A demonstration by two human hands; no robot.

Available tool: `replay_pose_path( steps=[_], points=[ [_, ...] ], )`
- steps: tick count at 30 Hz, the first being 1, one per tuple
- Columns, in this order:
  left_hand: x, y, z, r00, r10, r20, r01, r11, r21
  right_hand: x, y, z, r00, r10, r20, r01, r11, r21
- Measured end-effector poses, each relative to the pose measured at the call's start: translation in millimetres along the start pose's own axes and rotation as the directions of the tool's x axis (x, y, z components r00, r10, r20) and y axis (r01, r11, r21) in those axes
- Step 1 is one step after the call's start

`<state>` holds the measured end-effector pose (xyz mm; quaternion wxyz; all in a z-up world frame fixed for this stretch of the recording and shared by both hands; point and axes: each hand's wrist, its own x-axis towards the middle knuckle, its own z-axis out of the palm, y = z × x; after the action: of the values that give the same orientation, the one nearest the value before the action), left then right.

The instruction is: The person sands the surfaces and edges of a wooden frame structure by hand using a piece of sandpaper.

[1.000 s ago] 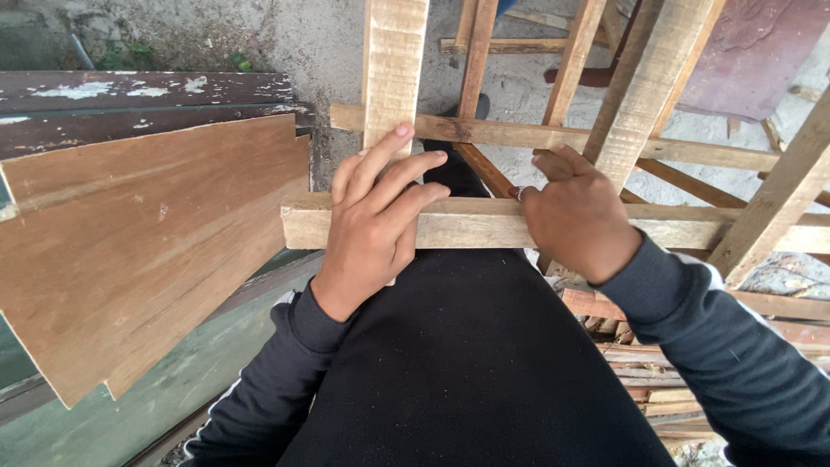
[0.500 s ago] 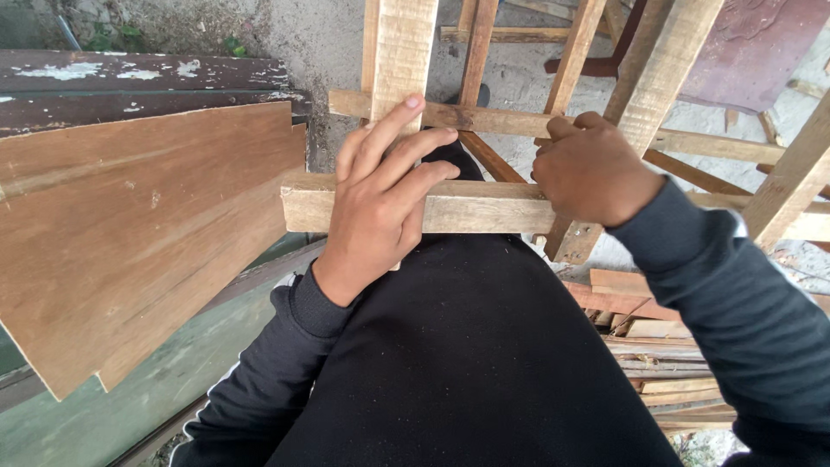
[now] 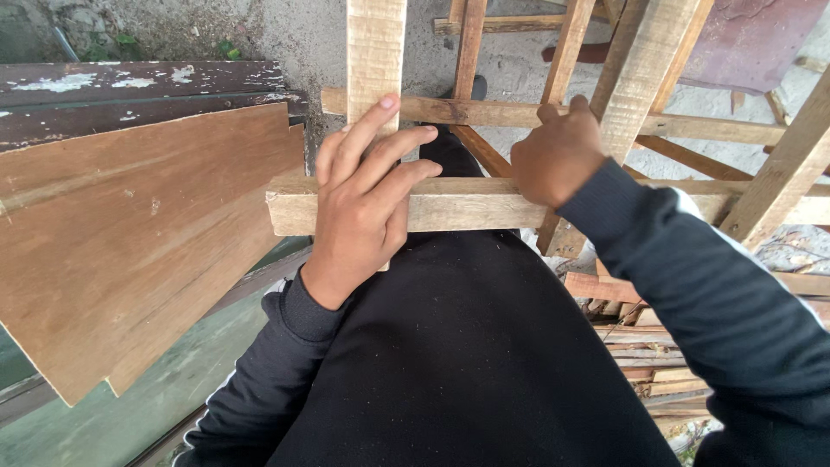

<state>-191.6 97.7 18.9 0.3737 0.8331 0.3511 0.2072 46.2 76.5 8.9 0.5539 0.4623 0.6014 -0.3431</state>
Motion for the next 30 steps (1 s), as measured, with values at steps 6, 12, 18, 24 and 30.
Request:
replay_pose_path(
  steps=[6,12,18,24,30],
  points=[
    [-0.5,0.6,-3.4,1.000,-0.015,0.007,0.015,1.000,0.006,4.1,3.5,-0.4,0.995,-0.096,0.033,0.096,0.995,0.010],
    [2.2,1.3,-4.0,1.000,-0.008,0.013,0.008,1.000,-0.001,-4.8,-4.4,-7.4,0.989,-0.144,-0.014,0.145,0.983,0.111],
    [2.3,2.6,-3.9,1.000,-0.001,0.017,0.001,1.000,0.005,-15.4,-21.7,0.6,0.703,-0.121,-0.701,0.404,0.879,0.252],
    [2.5,2.0,-5.3,1.000,-0.007,0.019,0.007,1.000,0.011,-17.0,-34.8,11.3,0.711,-0.062,-0.701,0.471,0.781,0.409],
    [5.6,4.9,-5.5,1.000,-0.005,0.011,0.005,1.000,0.020,-42.7,-26.3,5.1,0.555,0.021,-0.832,0.743,0.438,0.507]
  ],
)
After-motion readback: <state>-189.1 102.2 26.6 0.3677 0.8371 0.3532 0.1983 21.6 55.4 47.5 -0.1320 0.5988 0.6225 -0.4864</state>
